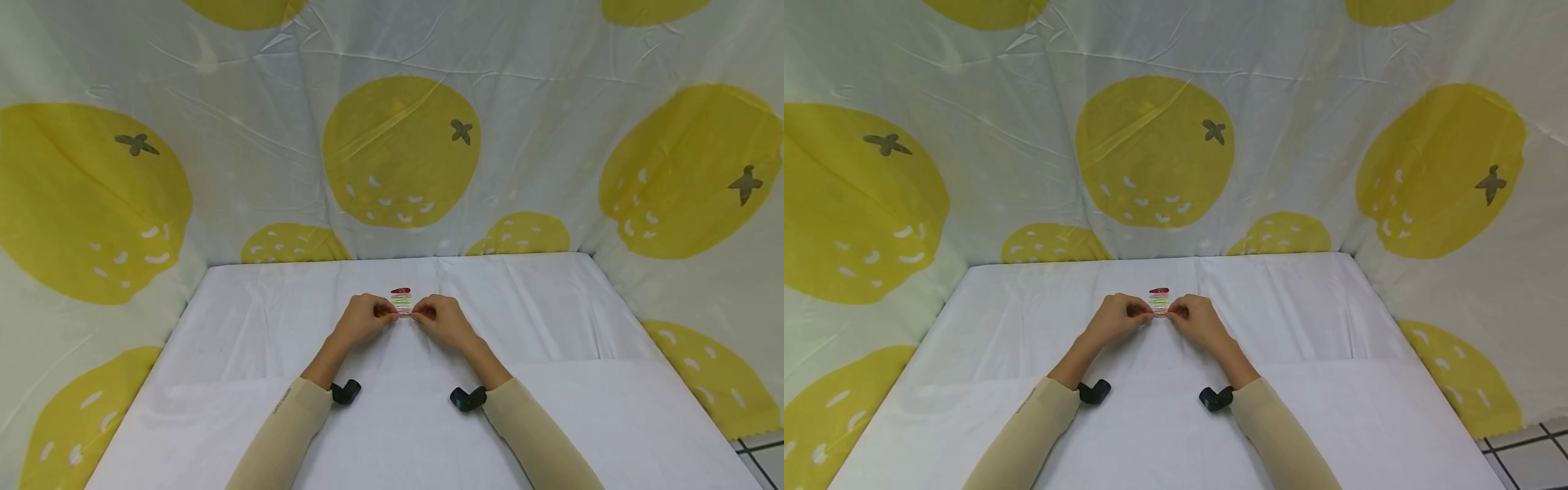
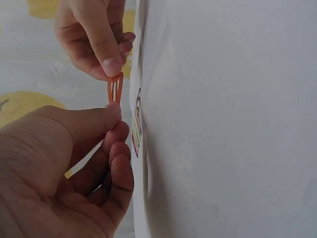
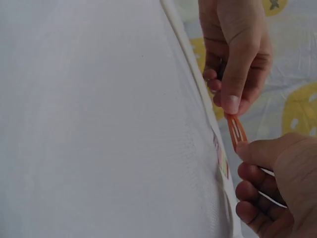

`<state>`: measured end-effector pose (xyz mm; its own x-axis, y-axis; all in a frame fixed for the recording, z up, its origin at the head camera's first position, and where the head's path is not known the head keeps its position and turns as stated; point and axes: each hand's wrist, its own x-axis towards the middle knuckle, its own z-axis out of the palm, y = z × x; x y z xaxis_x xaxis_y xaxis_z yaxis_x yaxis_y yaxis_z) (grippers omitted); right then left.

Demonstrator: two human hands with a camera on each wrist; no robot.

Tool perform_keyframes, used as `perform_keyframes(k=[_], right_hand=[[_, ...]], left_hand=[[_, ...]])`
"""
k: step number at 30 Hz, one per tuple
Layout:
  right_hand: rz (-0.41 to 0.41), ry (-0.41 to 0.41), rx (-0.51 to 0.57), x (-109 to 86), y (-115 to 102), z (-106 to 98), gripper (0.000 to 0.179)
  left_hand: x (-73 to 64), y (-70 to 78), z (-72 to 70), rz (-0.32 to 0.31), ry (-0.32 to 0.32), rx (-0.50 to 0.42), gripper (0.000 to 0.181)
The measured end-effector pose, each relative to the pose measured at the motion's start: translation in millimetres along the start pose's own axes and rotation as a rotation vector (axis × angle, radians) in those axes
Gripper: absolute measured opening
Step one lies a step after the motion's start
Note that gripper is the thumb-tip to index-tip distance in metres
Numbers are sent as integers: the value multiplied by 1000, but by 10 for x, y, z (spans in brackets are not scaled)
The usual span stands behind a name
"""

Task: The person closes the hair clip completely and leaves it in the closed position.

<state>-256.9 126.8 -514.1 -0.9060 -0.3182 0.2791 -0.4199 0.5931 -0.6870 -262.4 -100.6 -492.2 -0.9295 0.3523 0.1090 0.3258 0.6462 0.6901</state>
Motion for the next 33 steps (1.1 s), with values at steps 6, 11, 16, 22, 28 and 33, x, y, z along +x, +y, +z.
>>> perform_keyframes(k=[6,11,16,22,28,33], right_hand=[[33,-30,-8,0,1,41,5],[51,-46,-15,16,33,80,5],[47,-57,-28,49,61,99,5],[58,-67,-32,83,66,107,7],[84,-70,-19,76,53,102,8],[91,-67,-11,61,72,101,8]], left_hand=[[25,-20,31,-23,-9,54,4],[35,-35,54,-39,-19,56,4],[39,-29,67,-45,-6,52,4],[58,-18,78,-65,14,60,4],[59,-30,94,-71,28,72,3],[53,-32,103,-71,30,65,4]])
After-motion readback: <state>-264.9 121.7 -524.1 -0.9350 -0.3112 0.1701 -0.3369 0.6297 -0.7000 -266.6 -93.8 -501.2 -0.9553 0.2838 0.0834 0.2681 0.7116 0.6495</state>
